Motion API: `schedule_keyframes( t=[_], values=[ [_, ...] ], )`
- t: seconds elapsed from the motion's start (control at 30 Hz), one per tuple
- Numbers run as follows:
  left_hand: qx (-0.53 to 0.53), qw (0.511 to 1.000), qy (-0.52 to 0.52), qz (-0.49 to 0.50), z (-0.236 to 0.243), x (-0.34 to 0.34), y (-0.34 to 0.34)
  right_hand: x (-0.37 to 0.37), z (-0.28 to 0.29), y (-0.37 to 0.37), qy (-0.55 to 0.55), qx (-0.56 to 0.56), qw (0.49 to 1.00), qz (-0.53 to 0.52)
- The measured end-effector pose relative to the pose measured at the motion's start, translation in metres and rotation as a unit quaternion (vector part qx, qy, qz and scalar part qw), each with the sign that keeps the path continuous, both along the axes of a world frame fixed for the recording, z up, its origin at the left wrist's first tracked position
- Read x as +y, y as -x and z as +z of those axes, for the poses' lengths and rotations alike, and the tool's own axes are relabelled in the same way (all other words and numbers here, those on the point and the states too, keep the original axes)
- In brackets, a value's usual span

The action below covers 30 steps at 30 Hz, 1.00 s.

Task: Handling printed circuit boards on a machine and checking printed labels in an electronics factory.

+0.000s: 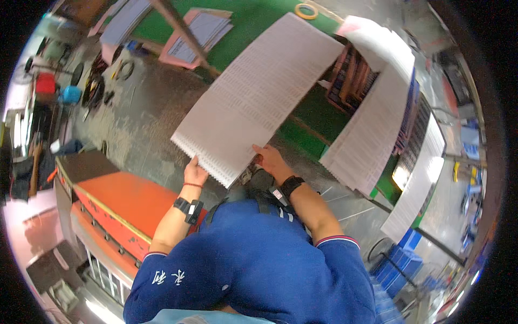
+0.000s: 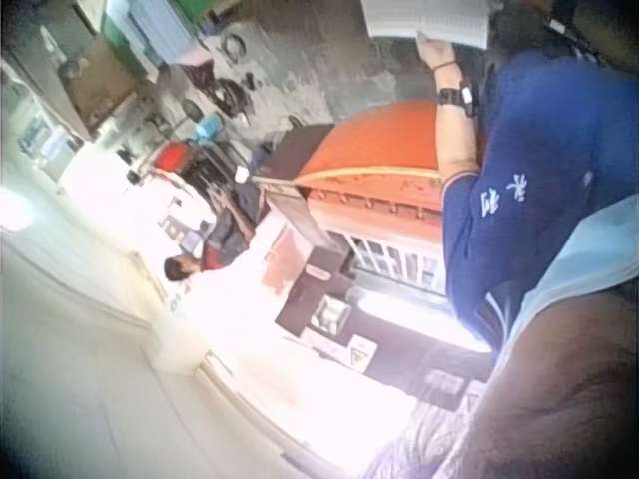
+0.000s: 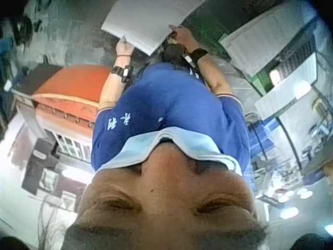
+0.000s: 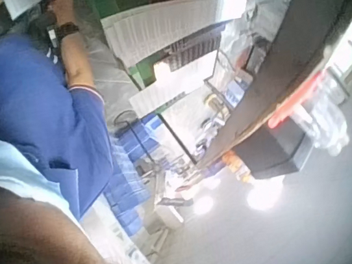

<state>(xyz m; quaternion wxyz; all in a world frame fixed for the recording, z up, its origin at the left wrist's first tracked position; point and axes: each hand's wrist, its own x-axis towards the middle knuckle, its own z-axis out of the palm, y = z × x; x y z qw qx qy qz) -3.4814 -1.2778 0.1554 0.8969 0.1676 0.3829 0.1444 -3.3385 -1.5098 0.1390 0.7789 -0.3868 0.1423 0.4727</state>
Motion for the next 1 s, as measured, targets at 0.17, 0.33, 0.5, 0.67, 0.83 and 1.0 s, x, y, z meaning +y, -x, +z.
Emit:
schedule_keyframes(
  t=[0.17,0.33,0.5,0.67,0.83,1.0],
  values=[
    [-0.003,0.999,-0.045,-0.012,0.002,0.003,0.006,0.024,-0.011,0.0,-0.053,0.012,0.999,0.008],
    [0.085,0.987,-0.115,-0.075,0.001,0.029,0.016,0.021,-0.006,-0.008,0.014,-0.028,0.999,0.012],
    [0.332,0.663,-0.665,-0.088,0.024,0.077,0.002,0.021,0.006,-0.012,-0.021,-0.026,0.999,0.03],
    [0.341,0.481,-0.752,-0.296,0.074,0.117,-0.056,0.031,0.014,-0.014,0.004,-0.057,0.998,-0.005],
    [0.434,0.303,-0.682,-0.504,0.12,0.132,-0.112,0.042,0.02,-0.017,0.018,-0.082,0.995,-0.046],
    [0.432,0.218,-0.668,-0.565,0.124,0.149,-0.142,0.043,0.034,-0.018,0.078,-0.076,0.994,-0.035]
  ],
)
